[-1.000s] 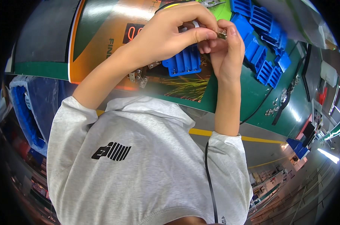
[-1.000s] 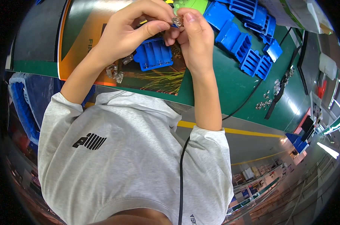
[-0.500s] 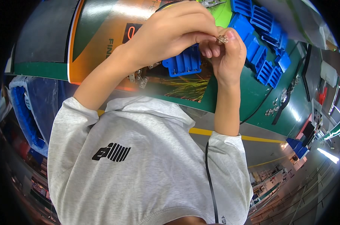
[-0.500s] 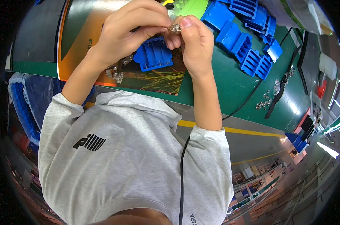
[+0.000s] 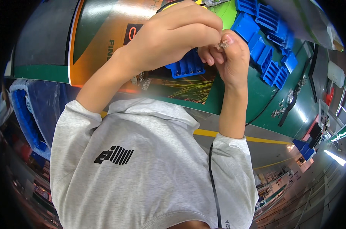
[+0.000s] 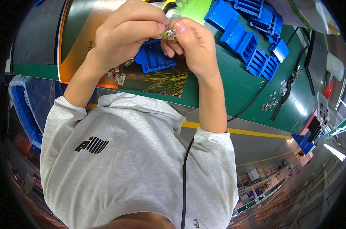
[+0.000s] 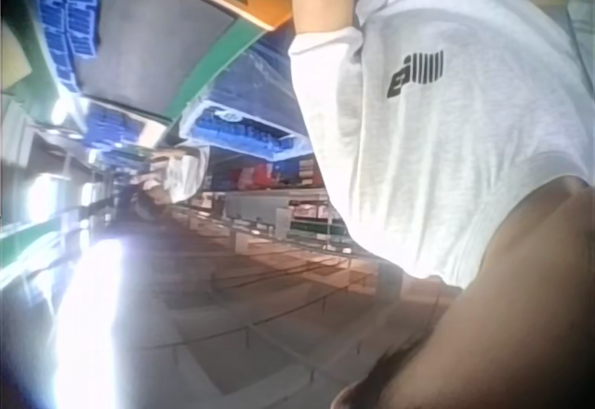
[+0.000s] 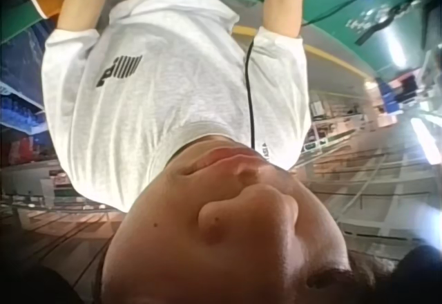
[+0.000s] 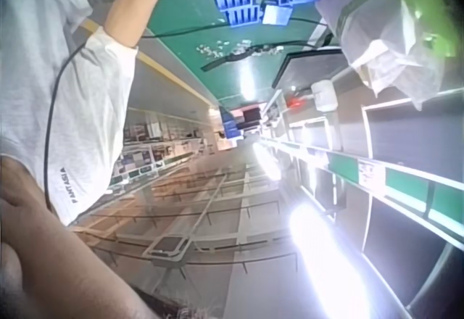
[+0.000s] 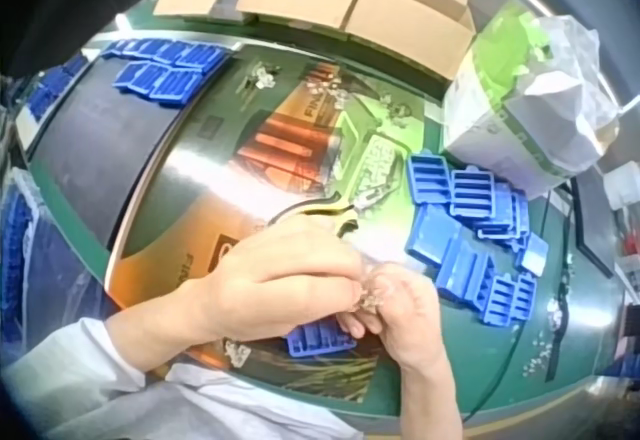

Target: Assembling metal components into blue plastic housings on an assembly line.

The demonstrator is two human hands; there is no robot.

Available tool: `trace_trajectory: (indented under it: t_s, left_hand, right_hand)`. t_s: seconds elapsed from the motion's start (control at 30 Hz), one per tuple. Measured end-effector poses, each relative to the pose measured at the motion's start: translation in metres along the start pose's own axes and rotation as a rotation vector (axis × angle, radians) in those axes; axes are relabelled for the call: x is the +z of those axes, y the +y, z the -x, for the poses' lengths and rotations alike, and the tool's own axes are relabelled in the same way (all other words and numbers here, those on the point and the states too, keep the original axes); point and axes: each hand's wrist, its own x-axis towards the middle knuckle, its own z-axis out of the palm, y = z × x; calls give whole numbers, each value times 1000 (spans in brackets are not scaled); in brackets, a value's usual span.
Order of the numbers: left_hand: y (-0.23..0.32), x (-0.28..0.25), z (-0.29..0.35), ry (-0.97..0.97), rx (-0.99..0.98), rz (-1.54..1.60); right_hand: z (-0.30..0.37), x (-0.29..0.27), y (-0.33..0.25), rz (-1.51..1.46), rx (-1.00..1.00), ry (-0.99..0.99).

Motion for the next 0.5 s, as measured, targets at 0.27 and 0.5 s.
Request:
trace_trajectory:
  t_s: [0.27, 0.5]
  left_hand:
    - [49, -16, -47, -200, -833, 68]
    - [48, -22, -79, -345, -1278, 142]
  right_hand:
    - [-5, -7, 7, -72, 44, -43]
    - [-2, -3, 5, -39, -47, -44]
